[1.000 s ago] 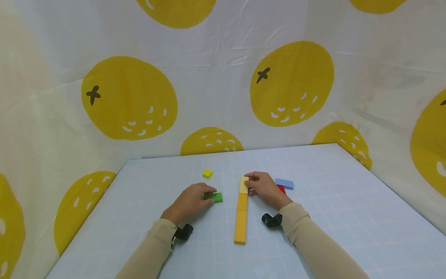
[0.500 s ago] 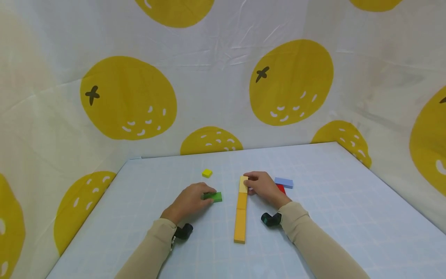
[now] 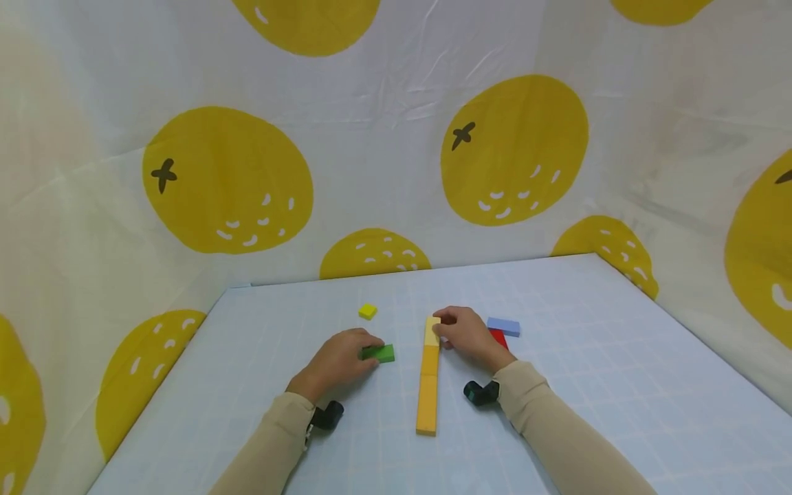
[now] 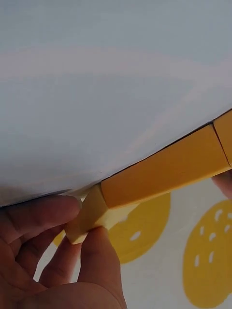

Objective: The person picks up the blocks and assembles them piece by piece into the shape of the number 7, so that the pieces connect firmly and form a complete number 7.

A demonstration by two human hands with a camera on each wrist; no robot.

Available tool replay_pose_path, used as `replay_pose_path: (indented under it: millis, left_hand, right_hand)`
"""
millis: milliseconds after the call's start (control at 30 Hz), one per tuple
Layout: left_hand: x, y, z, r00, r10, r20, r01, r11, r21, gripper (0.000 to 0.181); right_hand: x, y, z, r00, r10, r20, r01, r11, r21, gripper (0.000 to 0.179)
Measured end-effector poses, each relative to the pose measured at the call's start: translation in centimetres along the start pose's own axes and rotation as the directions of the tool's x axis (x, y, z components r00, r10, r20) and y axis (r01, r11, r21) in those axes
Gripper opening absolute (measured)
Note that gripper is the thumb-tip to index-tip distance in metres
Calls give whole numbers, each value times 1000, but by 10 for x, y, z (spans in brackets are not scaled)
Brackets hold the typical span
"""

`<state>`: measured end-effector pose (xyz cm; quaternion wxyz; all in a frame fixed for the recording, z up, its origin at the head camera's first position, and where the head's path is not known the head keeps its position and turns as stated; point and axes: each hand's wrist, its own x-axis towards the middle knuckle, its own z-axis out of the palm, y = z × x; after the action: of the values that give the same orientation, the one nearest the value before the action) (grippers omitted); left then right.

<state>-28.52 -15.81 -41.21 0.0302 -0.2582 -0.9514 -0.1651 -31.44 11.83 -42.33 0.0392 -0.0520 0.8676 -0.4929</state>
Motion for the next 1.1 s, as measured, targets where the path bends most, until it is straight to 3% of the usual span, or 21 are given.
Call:
replay_pose_path:
  millis: [200,433,1100]
  left_hand:
    - [3,1,0,1000,9,-14,-8,1000,27,33]
    - [2,0,2,1000,-23,9,23,999,24,33]
    - [-1,0,1,999,-38,9,38,999,24,34]
  right_hand:
    - [0,2,-3,1000,-27,-13,27,998,-55,35]
    - [0,4,-3,999,-52,11,53,996,-76,36]
    - [-1,1,1,1000,-25,10,26,992,-127,37]
